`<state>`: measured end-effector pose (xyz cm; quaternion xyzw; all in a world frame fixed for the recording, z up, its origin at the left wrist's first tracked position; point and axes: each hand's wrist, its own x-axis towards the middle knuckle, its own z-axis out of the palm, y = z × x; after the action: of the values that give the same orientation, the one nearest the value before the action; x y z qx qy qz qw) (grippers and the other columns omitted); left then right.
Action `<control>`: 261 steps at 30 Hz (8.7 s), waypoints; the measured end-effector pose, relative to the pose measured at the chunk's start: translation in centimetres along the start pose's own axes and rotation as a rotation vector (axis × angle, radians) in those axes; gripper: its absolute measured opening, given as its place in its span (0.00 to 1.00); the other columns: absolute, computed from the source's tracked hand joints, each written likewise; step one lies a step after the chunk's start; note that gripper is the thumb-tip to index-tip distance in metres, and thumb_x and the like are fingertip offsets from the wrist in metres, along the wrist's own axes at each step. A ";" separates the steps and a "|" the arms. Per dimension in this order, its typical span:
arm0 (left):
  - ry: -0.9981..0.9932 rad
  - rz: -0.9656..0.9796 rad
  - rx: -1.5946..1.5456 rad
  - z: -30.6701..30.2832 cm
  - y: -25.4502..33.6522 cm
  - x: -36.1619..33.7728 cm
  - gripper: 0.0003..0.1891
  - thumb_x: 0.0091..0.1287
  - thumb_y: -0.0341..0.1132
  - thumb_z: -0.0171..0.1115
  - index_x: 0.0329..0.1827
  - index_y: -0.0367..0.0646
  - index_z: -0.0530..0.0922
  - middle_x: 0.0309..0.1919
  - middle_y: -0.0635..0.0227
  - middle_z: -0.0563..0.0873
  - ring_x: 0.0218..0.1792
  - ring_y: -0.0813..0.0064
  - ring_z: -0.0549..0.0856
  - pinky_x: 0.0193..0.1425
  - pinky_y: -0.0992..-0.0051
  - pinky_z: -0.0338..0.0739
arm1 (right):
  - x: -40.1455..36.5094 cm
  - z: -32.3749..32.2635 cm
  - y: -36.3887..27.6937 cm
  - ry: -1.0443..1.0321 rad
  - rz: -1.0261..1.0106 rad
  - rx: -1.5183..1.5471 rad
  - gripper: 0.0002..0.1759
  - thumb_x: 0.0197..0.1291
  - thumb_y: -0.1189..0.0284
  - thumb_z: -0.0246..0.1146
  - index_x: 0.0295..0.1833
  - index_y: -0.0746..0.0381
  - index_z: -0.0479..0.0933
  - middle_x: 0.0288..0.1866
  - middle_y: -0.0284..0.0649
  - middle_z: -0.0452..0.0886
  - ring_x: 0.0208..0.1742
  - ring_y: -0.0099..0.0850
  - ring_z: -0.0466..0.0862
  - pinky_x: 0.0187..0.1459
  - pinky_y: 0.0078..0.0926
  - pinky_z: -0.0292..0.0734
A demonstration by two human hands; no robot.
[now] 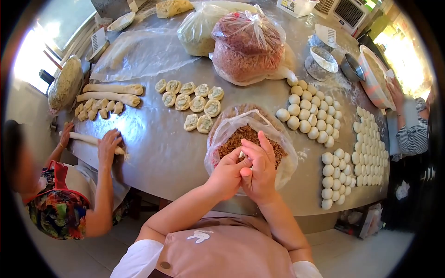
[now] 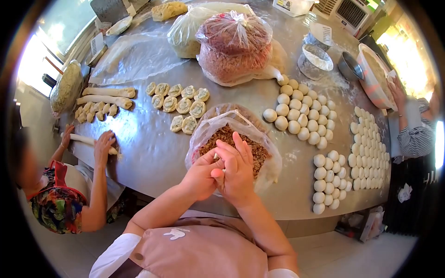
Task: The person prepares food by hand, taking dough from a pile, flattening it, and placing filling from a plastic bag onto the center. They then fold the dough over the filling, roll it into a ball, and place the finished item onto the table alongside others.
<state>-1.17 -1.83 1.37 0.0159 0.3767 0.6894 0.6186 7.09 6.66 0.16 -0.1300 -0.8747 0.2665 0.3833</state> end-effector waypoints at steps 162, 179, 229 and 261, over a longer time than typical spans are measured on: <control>1.011 0.781 1.173 -19.4 5.9 1.8 0.24 0.67 0.44 0.61 0.60 0.38 0.74 0.54 0.55 0.79 0.55 0.58 0.77 0.63 0.65 0.69 | 0.2 -13.5 1.7 -0.428 0.581 0.147 0.16 0.64 0.68 0.64 0.52 0.67 0.76 0.43 0.42 0.83 0.43 0.31 0.82 0.48 0.26 0.76; 0.832 0.719 1.180 -14.4 6.5 4.8 0.20 0.54 0.33 0.73 0.45 0.42 0.70 0.29 0.61 0.80 0.31 0.63 0.81 0.38 0.67 0.77 | 2.0 -2.4 1.0 -0.908 0.311 -0.315 0.36 0.56 0.55 0.67 0.64 0.67 0.70 0.67 0.53 0.69 0.67 0.51 0.68 0.67 0.40 0.66; 0.201 0.131 -0.104 -0.7 -0.5 2.5 0.11 0.75 0.33 0.51 0.58 0.47 0.71 0.50 0.70 0.77 0.51 0.76 0.77 0.57 0.72 0.77 | 2.4 -4.3 1.1 -0.356 0.405 -0.067 0.14 0.55 0.79 0.66 0.49 0.64 0.80 0.44 0.44 0.83 0.44 0.41 0.84 0.46 0.33 0.79; -0.039 0.073 -0.119 0.3 -0.8 0.6 0.16 0.70 0.24 0.48 0.60 0.39 0.73 0.52 0.63 0.80 0.50 0.72 0.81 0.51 0.74 0.78 | 0.6 -0.6 -0.6 0.077 0.017 -0.005 0.18 0.74 0.59 0.50 0.47 0.61 0.78 0.50 0.41 0.84 0.68 0.51 0.73 0.70 0.51 0.57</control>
<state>-0.50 -1.24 0.91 0.0061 0.3222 0.7321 0.6001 7.08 6.64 1.23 -0.1486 -0.8588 0.2623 0.4141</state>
